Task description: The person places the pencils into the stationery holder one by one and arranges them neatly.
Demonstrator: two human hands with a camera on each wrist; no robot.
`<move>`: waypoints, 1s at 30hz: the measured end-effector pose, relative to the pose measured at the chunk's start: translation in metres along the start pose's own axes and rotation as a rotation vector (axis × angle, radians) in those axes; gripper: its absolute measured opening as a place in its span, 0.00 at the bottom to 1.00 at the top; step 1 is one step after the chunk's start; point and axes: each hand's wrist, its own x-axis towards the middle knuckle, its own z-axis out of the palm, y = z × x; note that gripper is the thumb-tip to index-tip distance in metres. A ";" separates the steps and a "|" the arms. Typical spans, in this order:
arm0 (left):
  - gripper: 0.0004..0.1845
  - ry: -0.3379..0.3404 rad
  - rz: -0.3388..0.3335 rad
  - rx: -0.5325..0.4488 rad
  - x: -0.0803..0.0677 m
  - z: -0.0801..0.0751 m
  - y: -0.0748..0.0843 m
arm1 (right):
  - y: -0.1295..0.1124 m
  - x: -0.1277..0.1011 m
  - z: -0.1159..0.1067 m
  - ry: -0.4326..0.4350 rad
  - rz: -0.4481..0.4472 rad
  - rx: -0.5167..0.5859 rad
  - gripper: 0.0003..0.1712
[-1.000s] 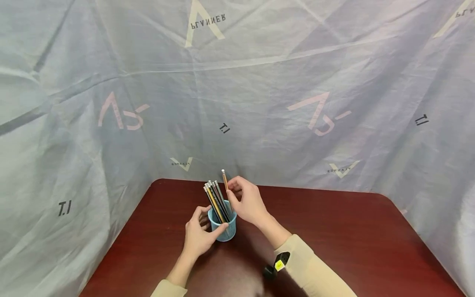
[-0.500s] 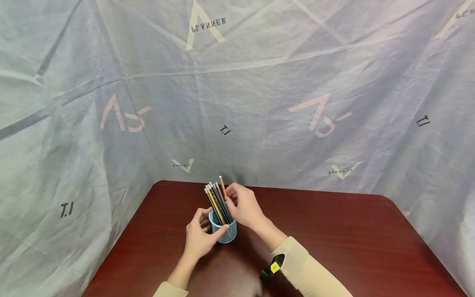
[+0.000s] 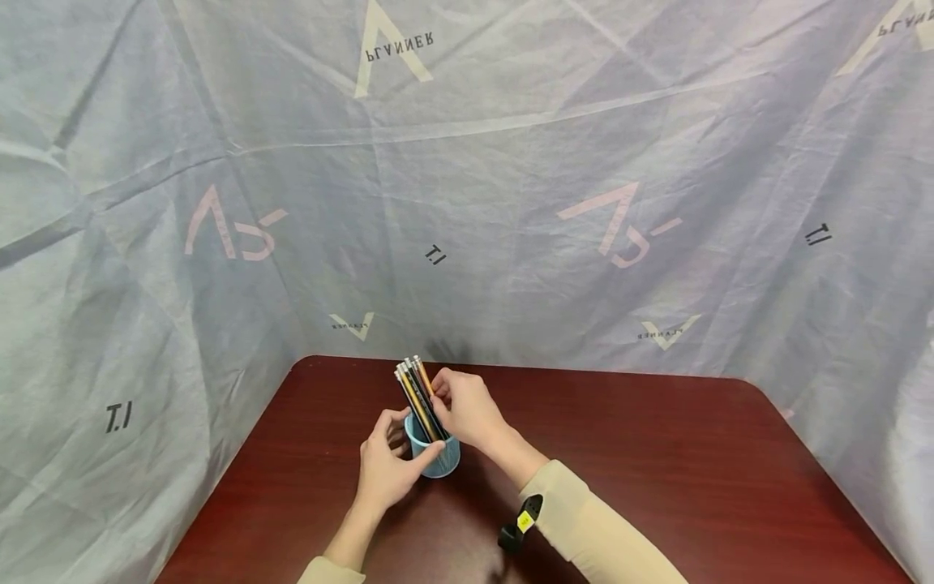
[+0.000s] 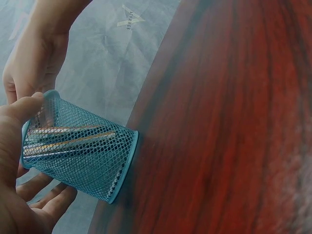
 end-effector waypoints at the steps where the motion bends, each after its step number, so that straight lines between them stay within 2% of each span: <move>1: 0.31 -0.001 -0.001 0.002 0.000 0.000 0.000 | 0.000 0.000 0.001 -0.001 0.001 -0.002 0.04; 14: 0.31 -0.005 -0.012 -0.006 0.001 -0.001 -0.001 | -0.005 0.006 0.005 0.005 0.034 -0.030 0.04; 19: 0.31 -0.001 0.010 0.012 0.003 -0.001 -0.003 | -0.007 0.002 -0.002 0.069 0.013 -0.082 0.05; 24: 0.33 -0.007 0.002 0.036 0.001 0.000 -0.003 | 0.003 -0.012 -0.030 0.177 -0.039 -0.181 0.07; 30: 0.42 -0.051 -0.023 0.088 -0.001 -0.002 -0.001 | 0.043 -0.045 -0.087 0.235 -0.018 -0.252 0.09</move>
